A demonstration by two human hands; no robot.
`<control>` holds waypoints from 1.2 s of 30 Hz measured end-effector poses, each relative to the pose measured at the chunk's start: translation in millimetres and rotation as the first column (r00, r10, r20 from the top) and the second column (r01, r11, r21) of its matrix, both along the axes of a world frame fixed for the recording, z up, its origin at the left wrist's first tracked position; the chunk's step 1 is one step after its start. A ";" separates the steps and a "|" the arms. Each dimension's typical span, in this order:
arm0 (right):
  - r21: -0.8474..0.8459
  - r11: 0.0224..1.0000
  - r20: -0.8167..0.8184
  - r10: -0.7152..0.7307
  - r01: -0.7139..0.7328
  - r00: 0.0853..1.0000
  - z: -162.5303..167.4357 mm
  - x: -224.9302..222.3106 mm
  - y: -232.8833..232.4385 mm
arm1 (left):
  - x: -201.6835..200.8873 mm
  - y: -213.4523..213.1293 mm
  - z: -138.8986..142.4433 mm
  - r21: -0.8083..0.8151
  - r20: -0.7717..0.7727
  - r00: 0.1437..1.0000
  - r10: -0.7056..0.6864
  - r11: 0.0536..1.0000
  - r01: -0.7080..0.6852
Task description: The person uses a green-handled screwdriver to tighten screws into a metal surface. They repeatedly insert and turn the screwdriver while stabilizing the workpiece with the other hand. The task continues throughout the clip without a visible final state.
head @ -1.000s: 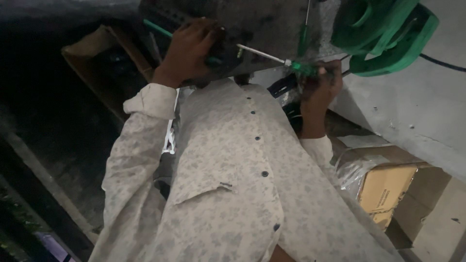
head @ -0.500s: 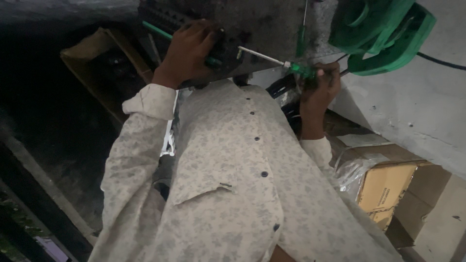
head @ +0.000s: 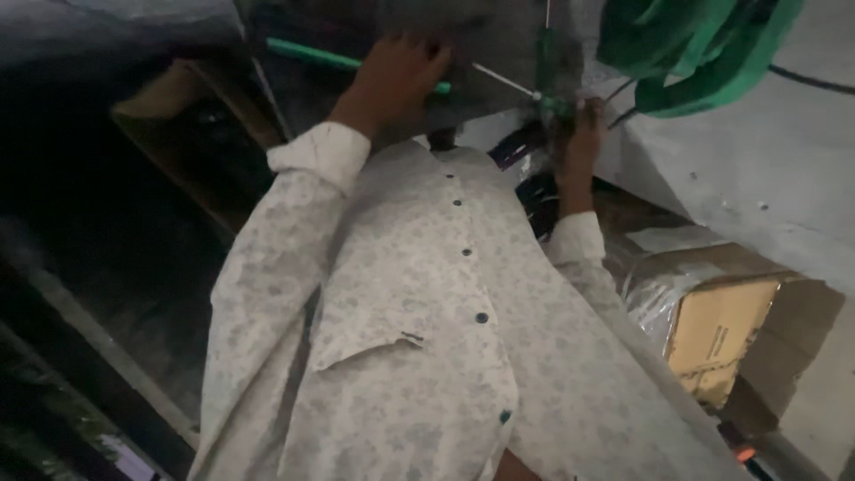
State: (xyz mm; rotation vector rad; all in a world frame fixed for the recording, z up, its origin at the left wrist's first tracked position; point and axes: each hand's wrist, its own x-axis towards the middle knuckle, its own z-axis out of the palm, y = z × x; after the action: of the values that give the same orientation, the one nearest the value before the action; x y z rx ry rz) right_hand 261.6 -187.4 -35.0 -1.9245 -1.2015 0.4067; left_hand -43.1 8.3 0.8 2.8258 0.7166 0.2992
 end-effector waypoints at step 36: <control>-0.134 0.988 -0.652 -0.146 0.076 0.744 -24.4 29.7 39.3 | 12.7 24.9 -5.3 -0.021 -0.211 0.974 -0.082 0.997 0.080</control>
State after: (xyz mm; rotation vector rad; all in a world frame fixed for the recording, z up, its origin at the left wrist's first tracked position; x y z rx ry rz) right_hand 291.3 -148.1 -59.3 -1.6864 -0.5941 1.0050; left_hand -30.4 33.3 -4.5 2.8940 0.6378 -0.0213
